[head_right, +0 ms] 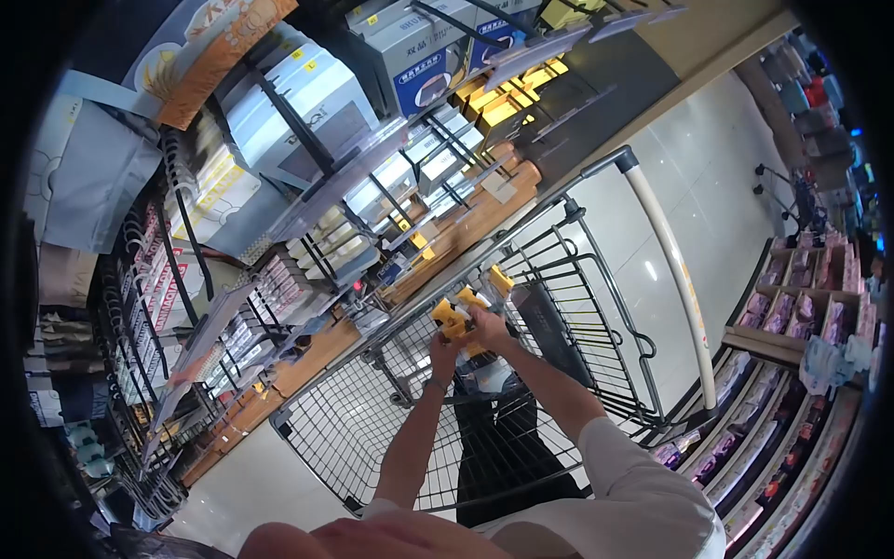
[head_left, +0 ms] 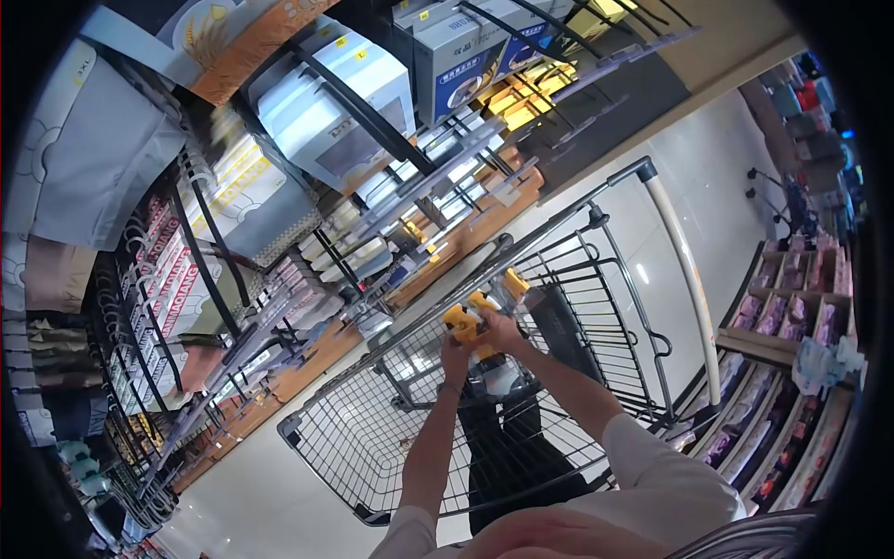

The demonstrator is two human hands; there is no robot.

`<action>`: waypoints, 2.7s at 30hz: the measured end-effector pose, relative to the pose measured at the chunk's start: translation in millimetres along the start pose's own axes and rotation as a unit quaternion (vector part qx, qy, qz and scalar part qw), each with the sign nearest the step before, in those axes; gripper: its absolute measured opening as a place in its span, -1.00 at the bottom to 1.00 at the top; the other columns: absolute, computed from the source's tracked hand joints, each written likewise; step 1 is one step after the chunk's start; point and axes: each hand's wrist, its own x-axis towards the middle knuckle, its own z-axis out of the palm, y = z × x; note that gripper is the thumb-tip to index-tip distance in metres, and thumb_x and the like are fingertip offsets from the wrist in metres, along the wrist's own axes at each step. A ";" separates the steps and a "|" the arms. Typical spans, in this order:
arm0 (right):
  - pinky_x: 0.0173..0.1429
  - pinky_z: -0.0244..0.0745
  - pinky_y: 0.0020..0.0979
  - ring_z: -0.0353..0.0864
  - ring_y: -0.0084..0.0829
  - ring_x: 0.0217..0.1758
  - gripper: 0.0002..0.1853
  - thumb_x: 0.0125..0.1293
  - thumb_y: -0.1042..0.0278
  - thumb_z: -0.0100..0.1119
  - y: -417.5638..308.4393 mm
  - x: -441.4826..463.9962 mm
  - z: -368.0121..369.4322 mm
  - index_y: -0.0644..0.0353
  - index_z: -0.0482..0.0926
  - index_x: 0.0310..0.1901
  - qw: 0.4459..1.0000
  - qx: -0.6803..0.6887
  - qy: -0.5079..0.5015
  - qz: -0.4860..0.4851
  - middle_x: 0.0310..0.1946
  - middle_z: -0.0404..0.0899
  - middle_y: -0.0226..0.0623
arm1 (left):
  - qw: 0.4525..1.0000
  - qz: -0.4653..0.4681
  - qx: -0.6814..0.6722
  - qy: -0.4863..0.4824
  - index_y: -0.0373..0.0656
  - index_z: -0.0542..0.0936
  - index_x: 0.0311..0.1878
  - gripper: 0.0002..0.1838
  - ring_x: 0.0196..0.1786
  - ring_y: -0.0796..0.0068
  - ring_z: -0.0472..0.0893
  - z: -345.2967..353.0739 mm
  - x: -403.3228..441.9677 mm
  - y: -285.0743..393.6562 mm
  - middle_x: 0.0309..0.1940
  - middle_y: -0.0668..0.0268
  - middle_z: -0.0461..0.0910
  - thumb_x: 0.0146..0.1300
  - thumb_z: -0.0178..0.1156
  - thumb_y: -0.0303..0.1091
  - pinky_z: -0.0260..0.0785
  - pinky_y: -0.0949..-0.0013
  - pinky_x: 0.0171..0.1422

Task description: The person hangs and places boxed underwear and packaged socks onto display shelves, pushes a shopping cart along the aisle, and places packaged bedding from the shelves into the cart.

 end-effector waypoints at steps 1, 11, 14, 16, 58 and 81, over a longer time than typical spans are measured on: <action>0.18 0.46 -0.14 0.69 -0.16 0.07 -0.16 -0.14 -0.11 0.68 -5.3 -6.9 -4.9 0.25 0.52 0.10 1.000 0.018 0.004 0.003 -0.10 0.71 -0.14 | 1.000 -0.019 -0.010 -0.007 -0.25 0.55 -0.02 -0.58 -0.14 0.56 0.59 -6.0 -8.2 -0.5 -0.15 0.32 0.63 0.15 0.52 -0.29 0.48 0.38 -0.11; 0.15 0.44 -0.51 0.61 -0.60 0.05 -0.59 0.29 0.21 0.48 -71.0 -114.1 -46.2 0.20 0.65 0.10 0.883 0.458 -0.060 0.088 -0.02 0.70 -0.40 | 0.982 -0.053 -0.153 -0.100 -0.24 0.65 0.02 -0.71 -0.19 0.61 0.63 -74.1 -87.6 149.5 -0.19 0.38 0.68 0.43 0.27 -0.21 0.45 0.46 -0.10; -0.03 0.50 -0.45 0.65 -0.55 -0.11 -0.57 0.27 0.10 0.48 -89.6 -128.0 -52.3 0.20 0.68 0.05 0.871 0.491 0.001 0.023 -0.15 0.72 -0.36 | 0.954 -0.083 -0.265 -0.111 -0.30 0.60 0.16 -0.65 -0.01 0.46 0.66 -70.7 -93.7 158.5 0.00 0.27 0.68 0.44 0.26 -0.28 0.47 0.37 0.10; 0.00 0.52 -0.40 0.67 -0.50 -0.09 -0.54 0.26 0.06 0.47 -81.7 -118.6 -53.3 0.23 0.69 0.05 0.906 0.409 -0.005 0.109 -0.14 0.74 -0.33 | 0.956 -0.084 -0.251 -0.125 -0.31 0.60 0.16 -0.64 -0.01 0.44 0.66 -63.2 -86.2 148.5 -0.01 0.26 0.68 0.44 0.25 -0.26 0.50 0.34 0.09; -0.19 0.45 -0.60 0.53 -0.77 -0.20 -0.58 0.52 0.06 0.17 -193.5 -483.8 -226.8 0.25 0.62 0.16 0.857 0.471 0.051 -0.205 -0.11 0.70 -0.46 | 0.955 0.097 -0.278 -0.024 -0.30 0.63 0.08 -0.74 -0.12 0.52 0.72 -35.8 -421.7 359.7 -0.08 0.29 0.73 0.41 0.29 -0.39 0.55 0.46 -0.05; 0.20 0.51 -0.44 0.68 -0.53 0.05 -0.60 0.25 0.53 0.41 -351.8 -588.5 -131.7 0.32 0.62 0.13 0.837 0.400 -0.148 -0.343 0.02 0.73 -0.29 | 0.893 0.254 -0.266 0.258 -0.17 0.58 -0.37 -0.57 -0.46 0.78 0.18 -172.5 -639.0 340.3 -0.57 0.60 0.29 0.61 0.02 -0.10 0.01 0.52 -0.38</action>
